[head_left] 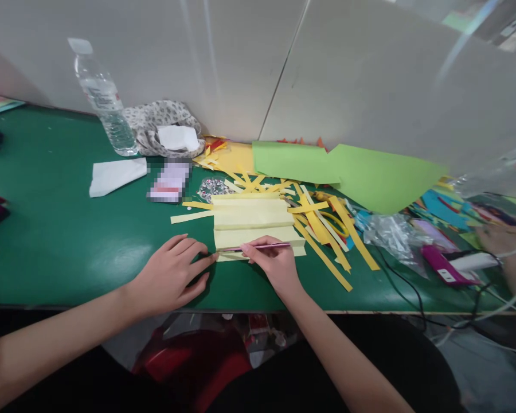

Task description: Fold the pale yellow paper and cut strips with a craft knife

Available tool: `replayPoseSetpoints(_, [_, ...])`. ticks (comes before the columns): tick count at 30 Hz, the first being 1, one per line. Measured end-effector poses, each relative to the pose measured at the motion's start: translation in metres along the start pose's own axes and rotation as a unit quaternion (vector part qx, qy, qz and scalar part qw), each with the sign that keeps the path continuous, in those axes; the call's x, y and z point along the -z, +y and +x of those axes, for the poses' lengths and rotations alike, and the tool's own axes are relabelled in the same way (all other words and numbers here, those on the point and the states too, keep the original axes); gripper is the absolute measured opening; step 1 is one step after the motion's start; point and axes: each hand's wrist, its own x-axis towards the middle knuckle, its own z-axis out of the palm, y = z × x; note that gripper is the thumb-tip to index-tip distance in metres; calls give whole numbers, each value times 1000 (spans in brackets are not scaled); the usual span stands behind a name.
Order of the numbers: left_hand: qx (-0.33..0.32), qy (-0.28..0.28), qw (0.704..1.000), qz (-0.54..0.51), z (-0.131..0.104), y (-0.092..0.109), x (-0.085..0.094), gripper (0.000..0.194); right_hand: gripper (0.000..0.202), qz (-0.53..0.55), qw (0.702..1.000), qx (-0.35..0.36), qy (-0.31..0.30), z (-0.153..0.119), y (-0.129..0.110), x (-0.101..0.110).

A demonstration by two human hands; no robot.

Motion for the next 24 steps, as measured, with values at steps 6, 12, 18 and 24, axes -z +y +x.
replayPoseSetpoints(6, [3,-11,1000,1,1,1,1,30,19,-7,1000,5,2,0,0,4])
replayPoseSetpoints(12, [2,-7,1000,0,1,2,2,30,20,8,1000,8,21,1,2,16])
replayPoseSetpoints(18, [4,-10,1000,3,1,2,3,31,22,3,999,14,36,3,3,27])
replayPoseSetpoints(24, [6,-15,1000,1,0,2,2,31,20,16,999,27,27,5,8,32])
